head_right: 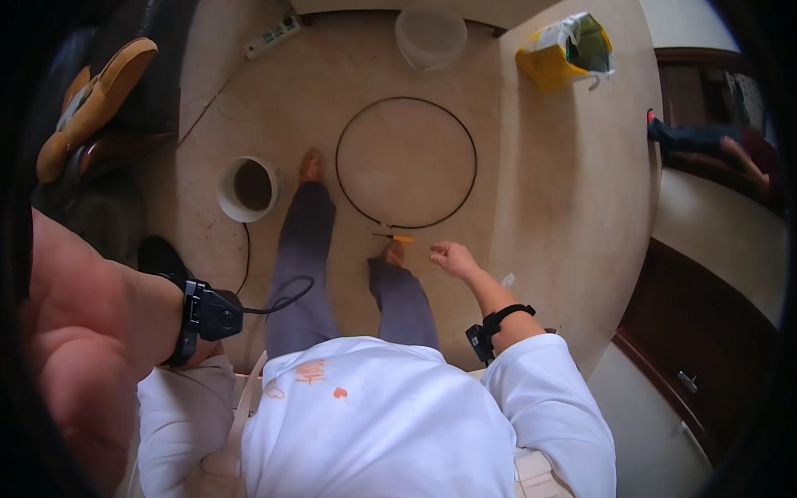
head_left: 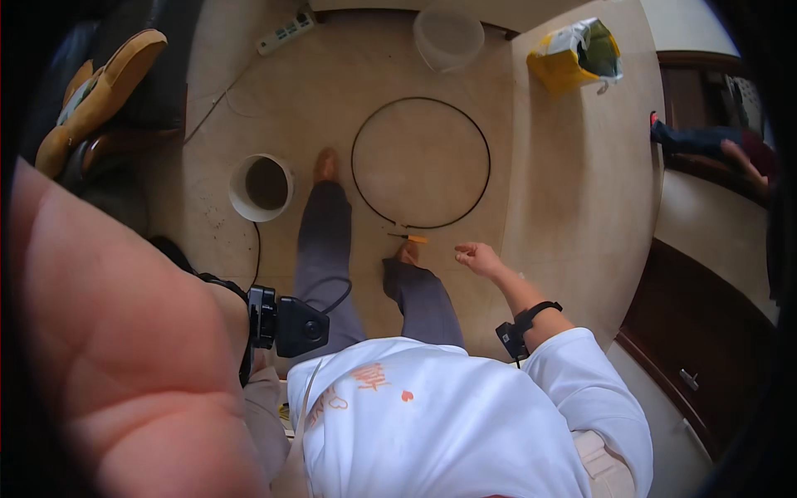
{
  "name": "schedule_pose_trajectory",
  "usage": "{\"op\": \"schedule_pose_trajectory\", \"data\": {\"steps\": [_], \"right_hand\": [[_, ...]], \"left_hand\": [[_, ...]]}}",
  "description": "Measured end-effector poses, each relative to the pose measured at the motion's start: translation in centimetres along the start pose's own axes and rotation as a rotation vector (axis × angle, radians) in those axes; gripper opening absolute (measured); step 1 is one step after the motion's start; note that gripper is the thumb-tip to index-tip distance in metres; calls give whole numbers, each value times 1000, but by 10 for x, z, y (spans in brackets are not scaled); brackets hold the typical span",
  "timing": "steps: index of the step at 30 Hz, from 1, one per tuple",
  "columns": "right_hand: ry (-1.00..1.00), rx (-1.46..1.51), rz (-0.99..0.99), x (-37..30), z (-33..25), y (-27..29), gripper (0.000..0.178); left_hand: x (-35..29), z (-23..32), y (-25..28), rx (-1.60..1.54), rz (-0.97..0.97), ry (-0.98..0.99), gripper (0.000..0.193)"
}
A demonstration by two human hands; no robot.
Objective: The person removes the guard rim from a fan, loosens its fastener with a screwdriver, takes off the rubber gloves, and separates the ends of the rim ring by hand.
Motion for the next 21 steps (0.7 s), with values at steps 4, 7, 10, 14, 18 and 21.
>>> {"op": "schedule_pose_trajectory", "data": {"steps": [4, 7, 10, 14, 18, 21], "right_hand": [[100, -88, 87, 24, 105, -34, 40], [13, -31, 106, 44, 162, -62, 35], [-2, -35, 214, 83, 202, -67, 30], [226, -356, 305, 167, 199, -79, 21], [543, -403, 369, 248, 147, -117, 17], [769, -347, 459, 267, 153, -120, 11]], "left_hand": [[-84, -2, -33, -21, 56, 125, 59], [-146, -8, -41, -85, 68, 169, 57], [-226, -45, -51, -207, 78, 163, 56], [-325, -89, -41, -210, 112, 172, 53], [-369, -122, -15, -159, 88, 99, 51], [-406, -177, -16, -222, 187, 121, 50]]}}
Point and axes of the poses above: each hand's wrist, its own x-axis towards the middle knuckle, its own y-axis out of the back of the hand, z = x × y, the point moved 5 cm from there along x, towards the middle knuckle, and after that the axes turned 3 degrees about x, right-handed, at the moved point
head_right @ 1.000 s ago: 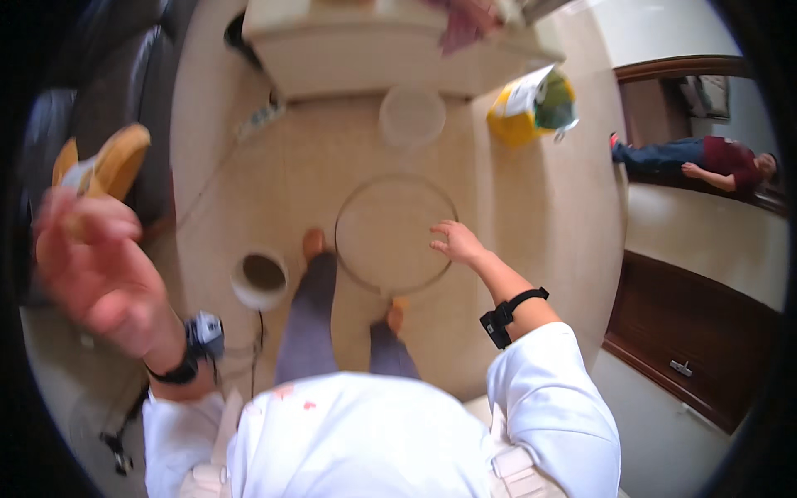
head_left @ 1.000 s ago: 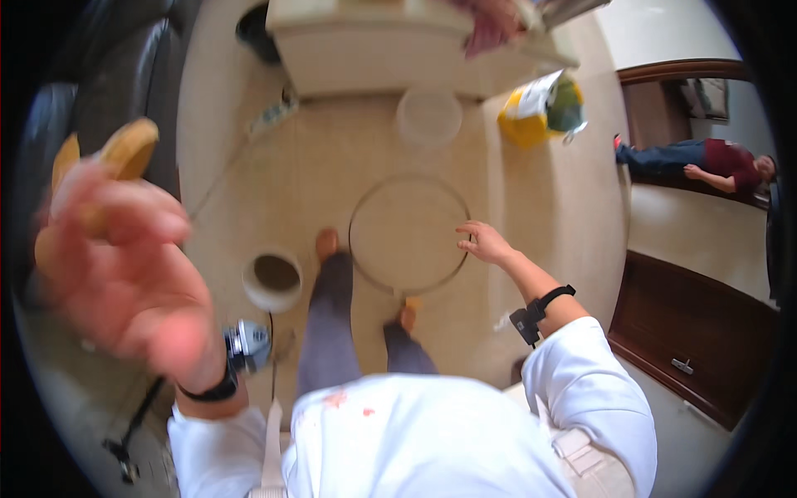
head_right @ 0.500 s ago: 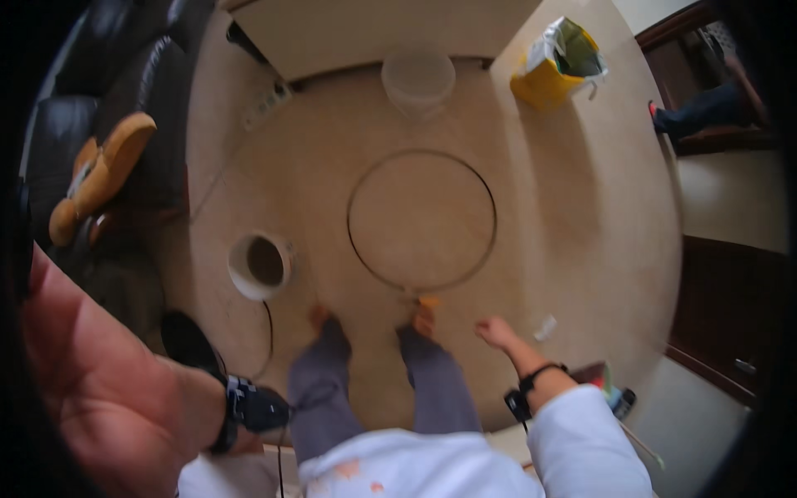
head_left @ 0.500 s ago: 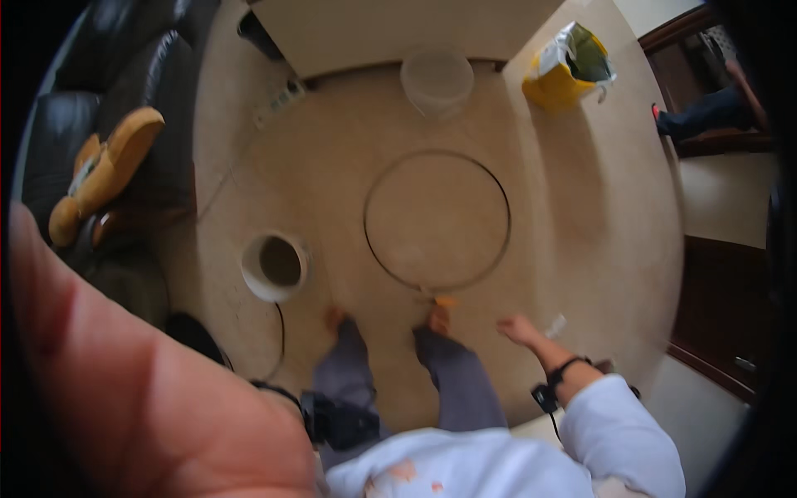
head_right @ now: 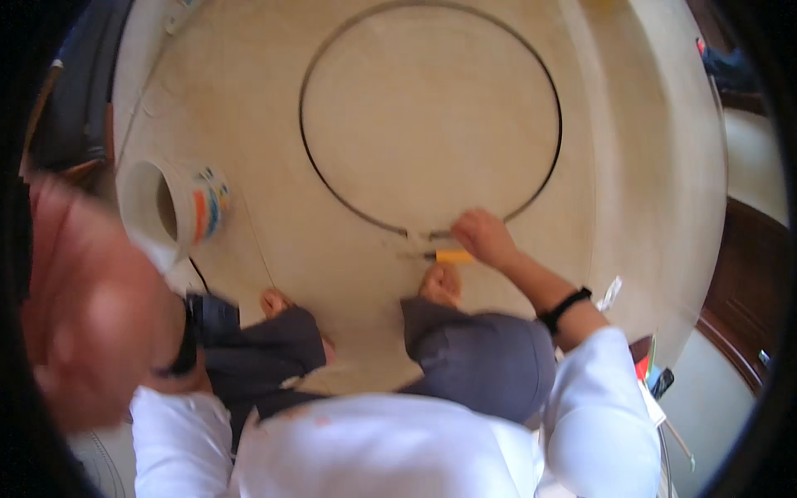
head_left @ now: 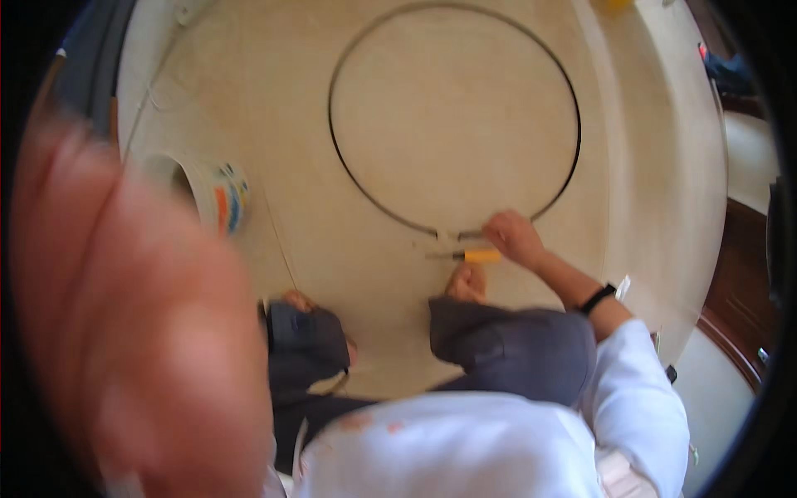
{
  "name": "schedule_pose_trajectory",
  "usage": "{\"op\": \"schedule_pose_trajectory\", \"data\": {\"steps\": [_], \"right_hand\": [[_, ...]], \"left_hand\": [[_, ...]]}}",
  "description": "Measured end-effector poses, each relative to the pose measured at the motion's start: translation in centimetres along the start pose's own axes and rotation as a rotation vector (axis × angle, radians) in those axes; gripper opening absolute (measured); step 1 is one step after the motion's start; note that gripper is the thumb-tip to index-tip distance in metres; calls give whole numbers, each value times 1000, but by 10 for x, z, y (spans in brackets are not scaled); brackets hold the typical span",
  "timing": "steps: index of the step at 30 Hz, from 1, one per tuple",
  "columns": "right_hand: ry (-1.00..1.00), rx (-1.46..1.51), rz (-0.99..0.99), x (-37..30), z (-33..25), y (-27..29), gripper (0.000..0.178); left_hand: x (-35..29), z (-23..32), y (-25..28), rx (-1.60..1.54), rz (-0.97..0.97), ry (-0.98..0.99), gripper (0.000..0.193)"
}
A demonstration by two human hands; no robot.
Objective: The person removes the guard rim from a fan, loosens its fastener with a screwdriver, takes off the rubber gloves, and separates the ends of the rim ring by hand.
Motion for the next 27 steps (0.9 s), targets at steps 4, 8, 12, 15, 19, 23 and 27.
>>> {"op": "schedule_pose_trajectory", "data": {"steps": [4, 8, 12, 15, 19, 23, 27], "right_hand": [[71, 7, 94, 2, -23, -20, 25], [36, -42, 82, -15, -11, -57, 32], [82, -92, 84, -12, -24, -71, 34], [65, -88, 143, -16, -20, -76, 36], [50, -240, 180, -32, -34, -78, 42], [49, -207, 264, -29, -52, -78, 47], [45, -173, 266, -17, -47, -85, 45]], "left_hand": [[-98, -117, -18, 594, -212, 321, 18], [-278, -167, -8, 839, -862, 556, 11], [-359, -155, -6, 791, -1034, 557, 15], [-385, -161, 5, 837, -1066, 623, 11], [-394, -160, 15, 792, -1085, 770, 17], [-394, -161, 17, 811, -1127, 737, 20], [-400, -163, 16, 800, -1181, 720, 18]]}}
Point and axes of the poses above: each hand's wrist, its own x-axis towards the middle knuckle, its own y-axis out of the back of the hand, z = x × y, the point moved 5 cm from there along x, towards the middle knuckle, and after that the axes turned 3 degrees about x, right-handed, at the moved point
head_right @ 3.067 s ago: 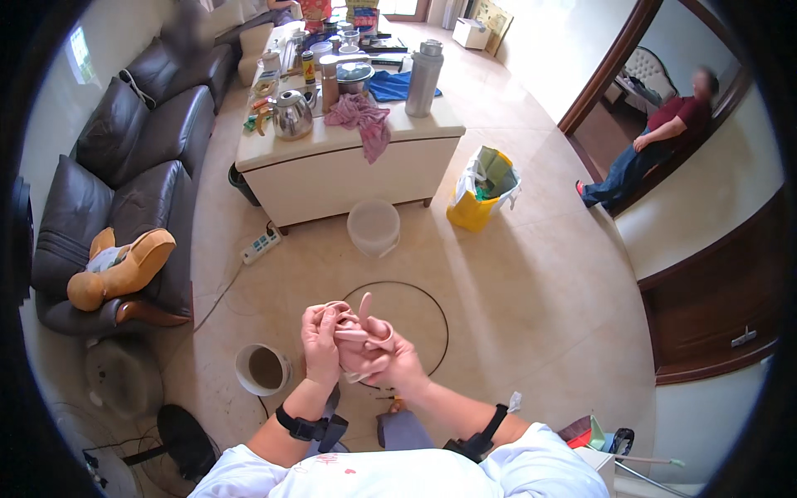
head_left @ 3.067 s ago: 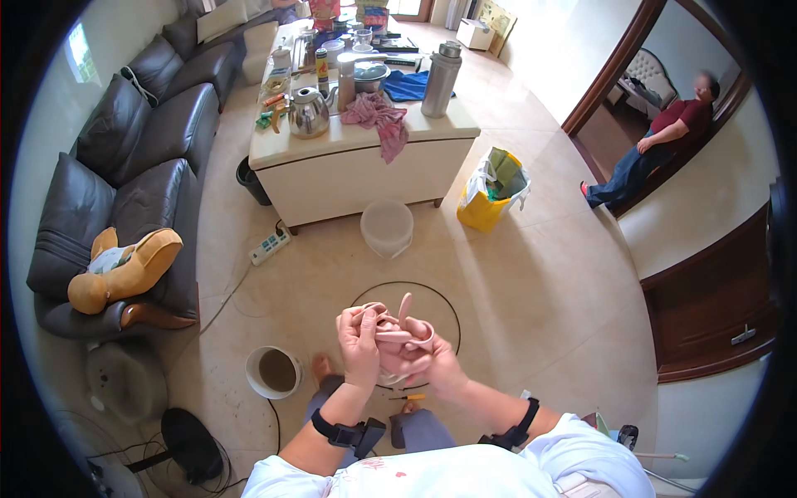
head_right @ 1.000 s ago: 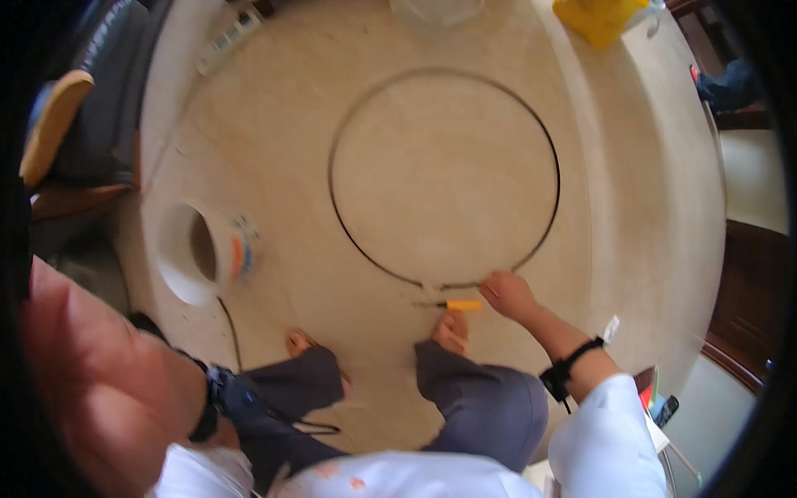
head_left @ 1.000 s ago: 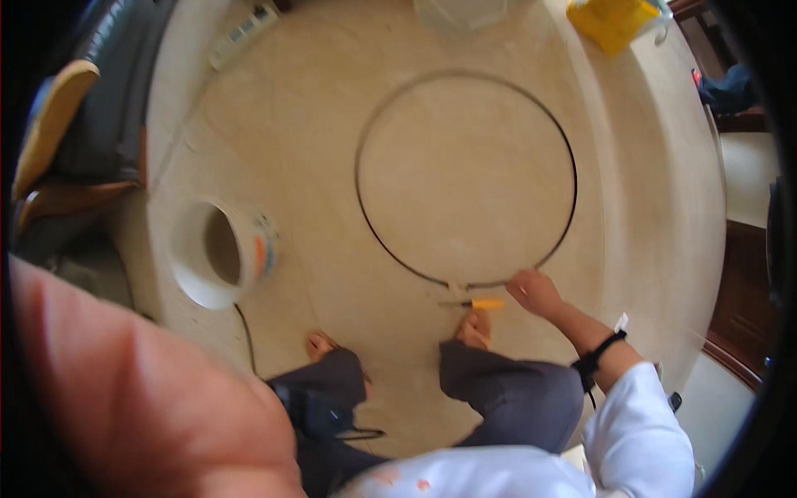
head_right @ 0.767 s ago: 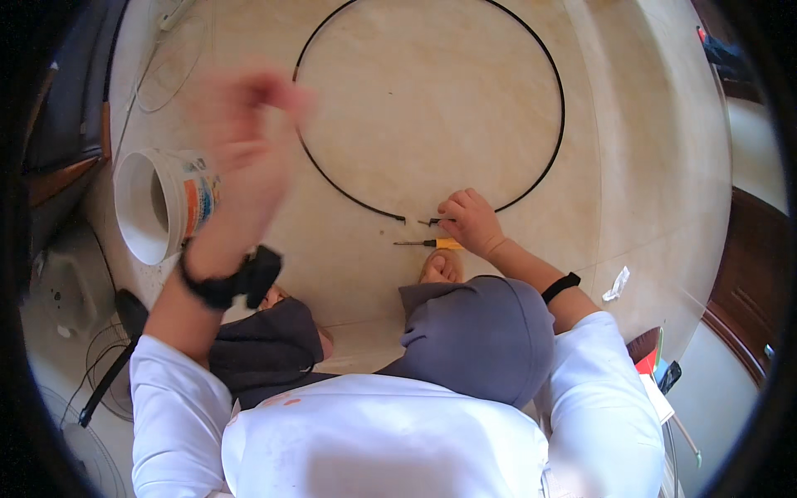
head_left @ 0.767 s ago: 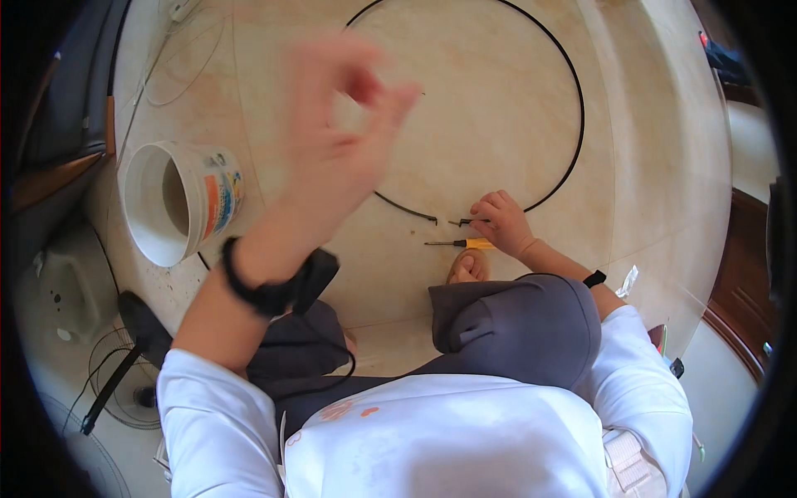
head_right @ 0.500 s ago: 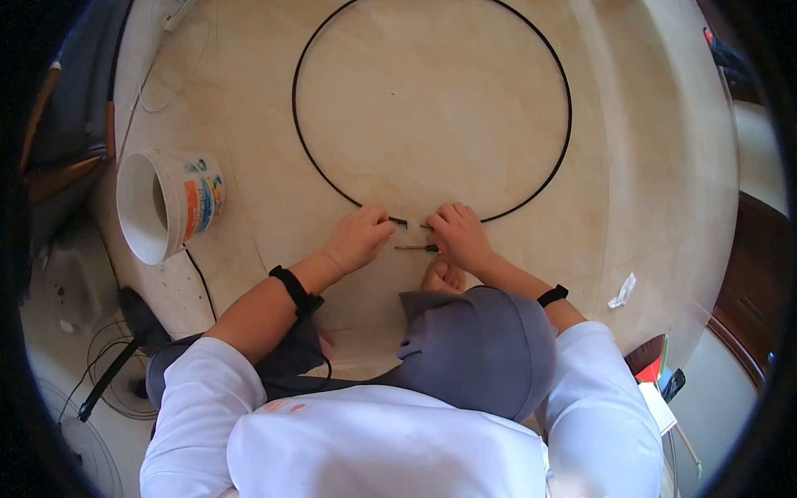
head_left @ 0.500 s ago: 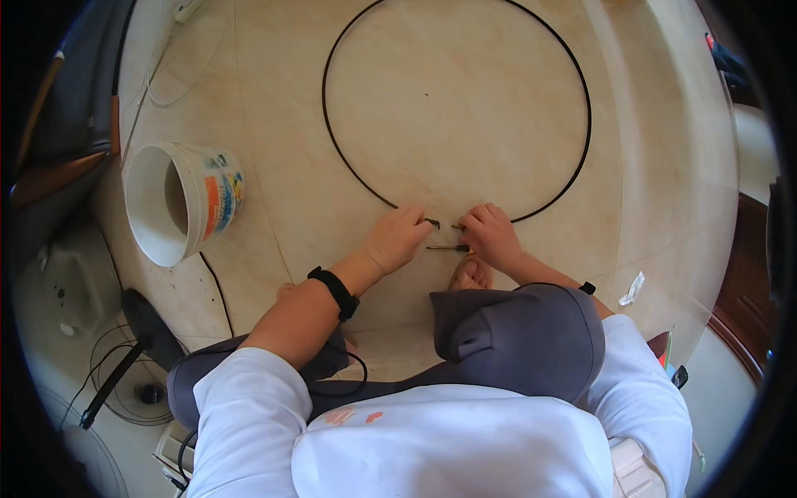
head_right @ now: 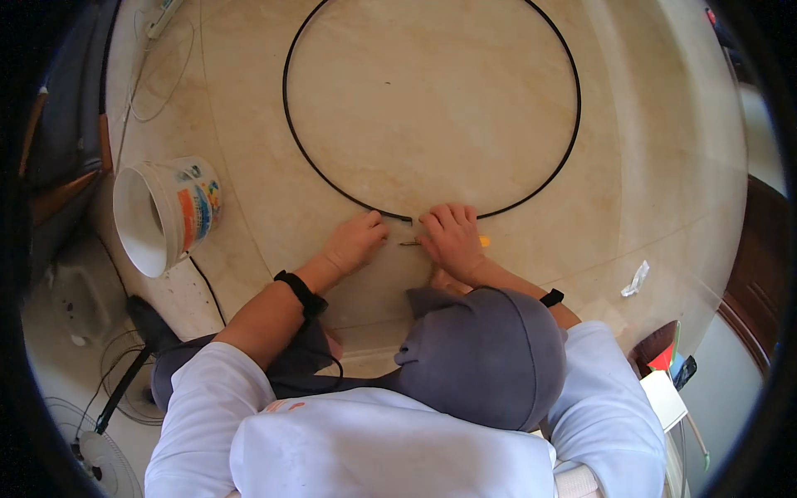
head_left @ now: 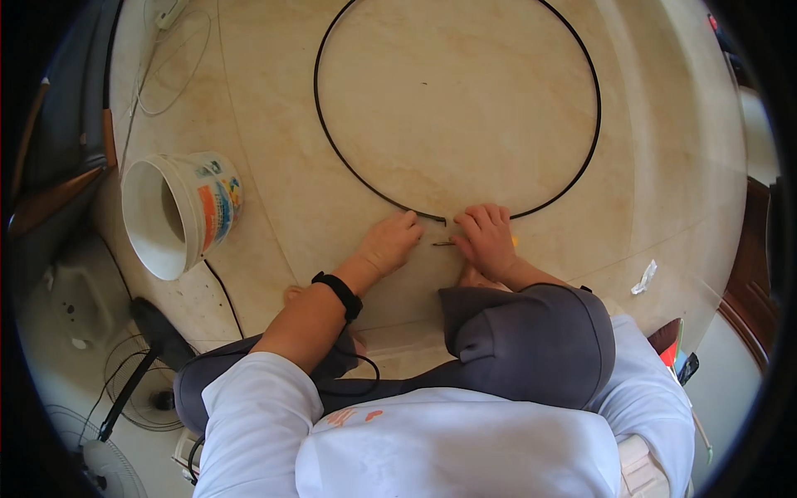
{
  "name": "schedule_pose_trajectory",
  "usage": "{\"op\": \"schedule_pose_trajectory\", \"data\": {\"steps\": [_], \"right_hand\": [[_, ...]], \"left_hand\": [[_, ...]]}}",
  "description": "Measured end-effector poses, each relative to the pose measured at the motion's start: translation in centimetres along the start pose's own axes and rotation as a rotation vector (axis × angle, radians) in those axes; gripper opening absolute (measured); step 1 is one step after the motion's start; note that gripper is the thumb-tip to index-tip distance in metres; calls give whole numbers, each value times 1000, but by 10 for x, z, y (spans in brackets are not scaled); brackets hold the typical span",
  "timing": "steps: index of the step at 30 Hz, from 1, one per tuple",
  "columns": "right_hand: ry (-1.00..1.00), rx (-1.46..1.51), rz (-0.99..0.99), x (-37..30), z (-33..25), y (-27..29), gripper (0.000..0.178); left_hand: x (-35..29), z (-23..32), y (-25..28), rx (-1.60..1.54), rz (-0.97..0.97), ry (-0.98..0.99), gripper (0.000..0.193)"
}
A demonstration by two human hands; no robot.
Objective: The person removes the guard rim from a fan, loosens its fastener with a screwdriver, takes off the rubber gloves, and separates the ends of the rim ring by hand.
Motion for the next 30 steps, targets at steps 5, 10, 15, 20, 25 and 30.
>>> {"op": "schedule_pose_trajectory", "data": {"steps": [5, 10, 15, 20, 25, 30], "right_hand": [[116, -98, 55, 20, -1, -25, 36], [59, 267, 20, 33, -9, 0, 26], [-290, 797, -20, 37, -2, 38, 21], [-219, 1124, 112, 76, -15, 103, 20], [-185, 1339, 29, 95, -17, 128, 27], [-155, 1404, 15, 101, -21, 137, 29]], "left_hand": [[-6, 0, 6, -135, 122, 42, 14], [1, 22, 55, -79, 375, -22, 18], [19, 51, 75, -316, 543, 105, 16], [35, 98, 128, -910, 617, 143, 7], [44, 104, 142, -1395, 618, 182, 10], [37, 102, 130, -1627, 536, 309, 20]]}}
Point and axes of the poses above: each hand's wrist, its own x-axis towards the middle knuckle, its own y-axis out of the back of the hand, z = x × y, the point moved 5 cm from there along x, towards the middle knuckle, and after that the axes turned 3 degrees about x, right-handed, at the moved point
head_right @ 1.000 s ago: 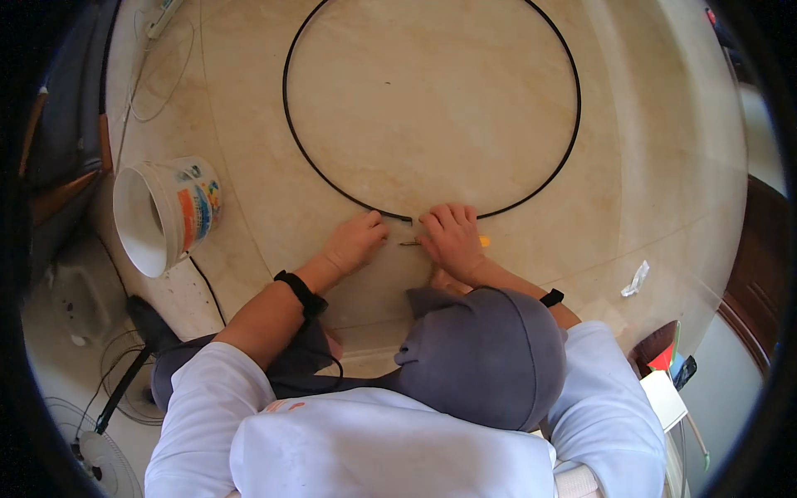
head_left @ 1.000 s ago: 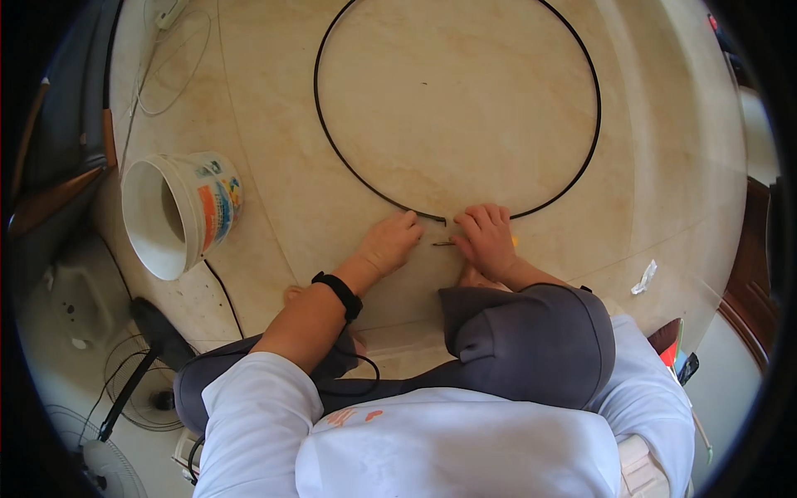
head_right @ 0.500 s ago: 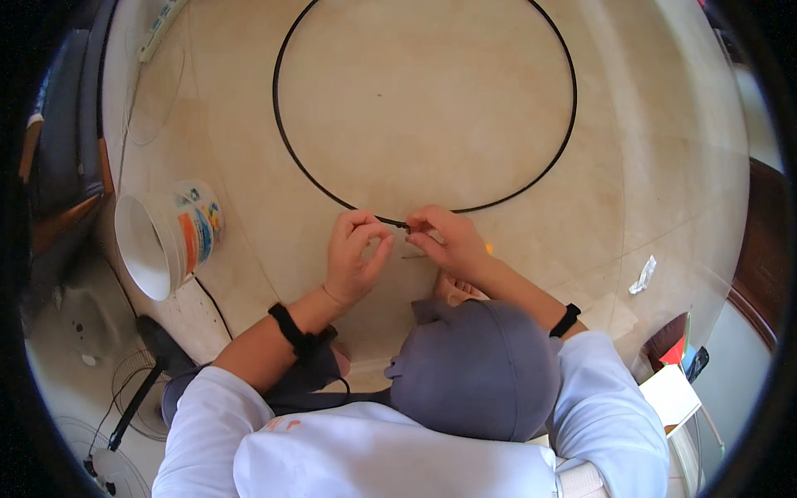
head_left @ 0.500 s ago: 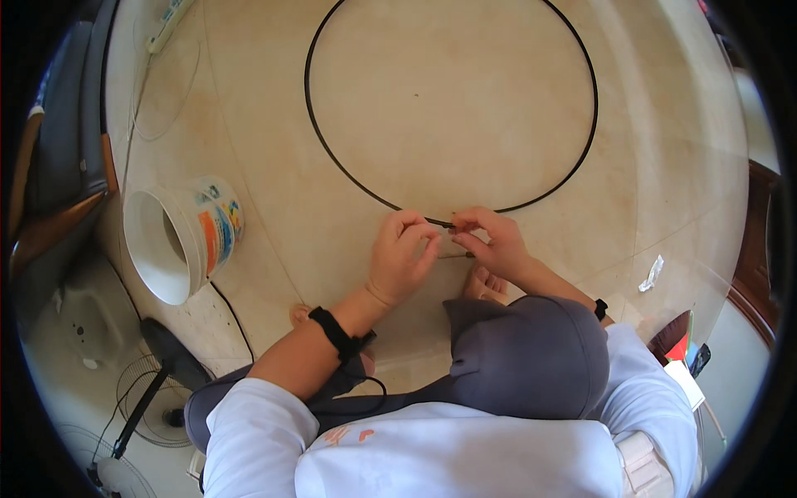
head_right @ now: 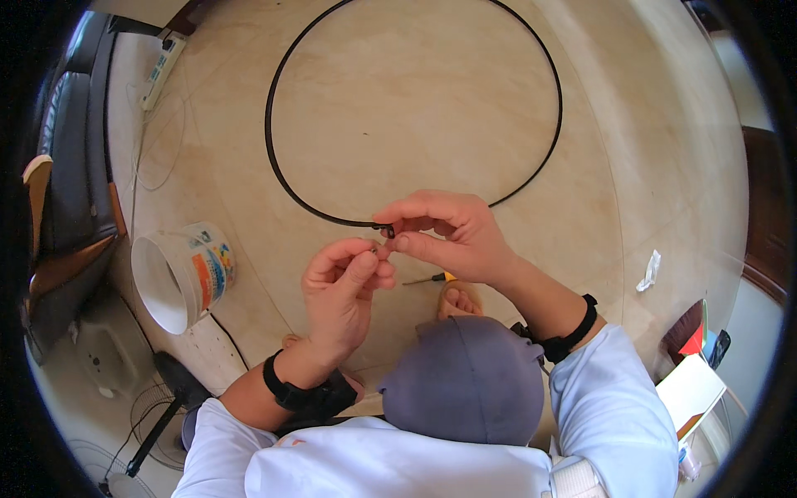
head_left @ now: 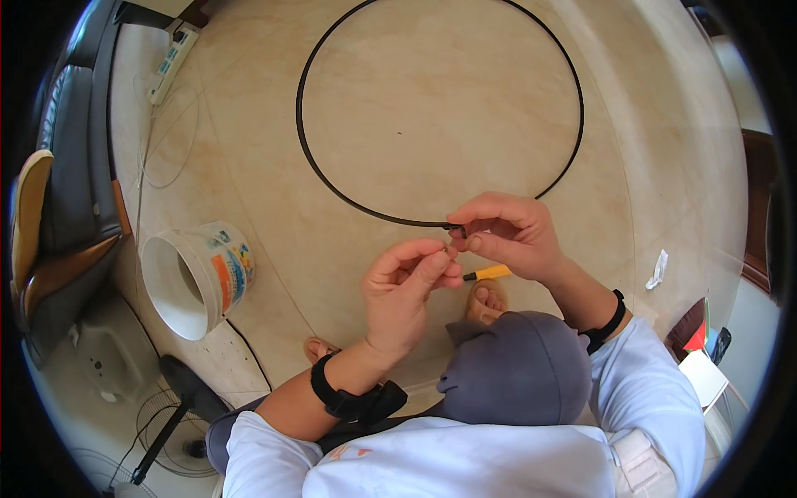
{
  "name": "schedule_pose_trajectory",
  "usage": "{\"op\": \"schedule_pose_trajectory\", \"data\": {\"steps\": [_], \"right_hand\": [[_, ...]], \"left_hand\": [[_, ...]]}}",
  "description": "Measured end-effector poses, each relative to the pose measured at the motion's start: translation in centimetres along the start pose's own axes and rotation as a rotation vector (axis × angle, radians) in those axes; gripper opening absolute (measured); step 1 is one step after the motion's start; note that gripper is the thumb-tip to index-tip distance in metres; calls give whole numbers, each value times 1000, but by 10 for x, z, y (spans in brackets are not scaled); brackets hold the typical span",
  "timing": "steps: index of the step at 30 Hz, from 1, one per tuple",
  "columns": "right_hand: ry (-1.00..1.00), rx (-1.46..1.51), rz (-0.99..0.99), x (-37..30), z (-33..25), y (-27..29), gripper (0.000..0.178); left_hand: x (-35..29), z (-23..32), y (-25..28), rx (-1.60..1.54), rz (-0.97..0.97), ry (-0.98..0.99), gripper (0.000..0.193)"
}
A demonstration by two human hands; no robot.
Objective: The person removes the guard rim from a fan, loosens its fastener with a screwdriver, takes off the rubber gloves, and separates the ends of the rim ring by hand.
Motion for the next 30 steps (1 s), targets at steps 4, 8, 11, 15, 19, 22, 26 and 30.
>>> {"op": "schedule_pose_trajectory", "data": {"steps": [4, 8, 11, 15, 19, 22, 26, 30], "right_hand": [[47, -67, -9, -1, -3, -1, 29], [21, -41, 13, -4, -4, -2, 27], [45, -9, 11, -4, -6, -3, 25], [100, -75, 20, -4, -6, -4, 22], [188, -167, 2, -4, -6, -4, 20], [131, -113, 7, -4, -5, -4, 20], [130, -172, -17, -3, -6, -5, 20], [118, -142, -10, -3, -7, -7, 20]], "left_hand": [[1, -2, 0, -139, -20, 84, 18], [0, -4, -2, -246, -10, 171, 18], [0, -5, -4, -264, -8, 200, 19], [1, -4, -6, -236, -12, 198, 19], [-1, -5, -8, -219, -27, 195, 17], [-3, -6, -10, -237, -7, 221, 15], [-4, -6, -12, -289, 18, 229, 10], [-4, -7, -12, -316, 34, 233, 15]]}}
Point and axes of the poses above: each hand's wrist, its own x-axis towards the middle knuckle, its own y-axis out of the back of the hand, z = x × y, the point moved 5 cm from there along x, towards the middle knuckle, and after that the axes turned 3 degrees about x, right-handed, at the moved point
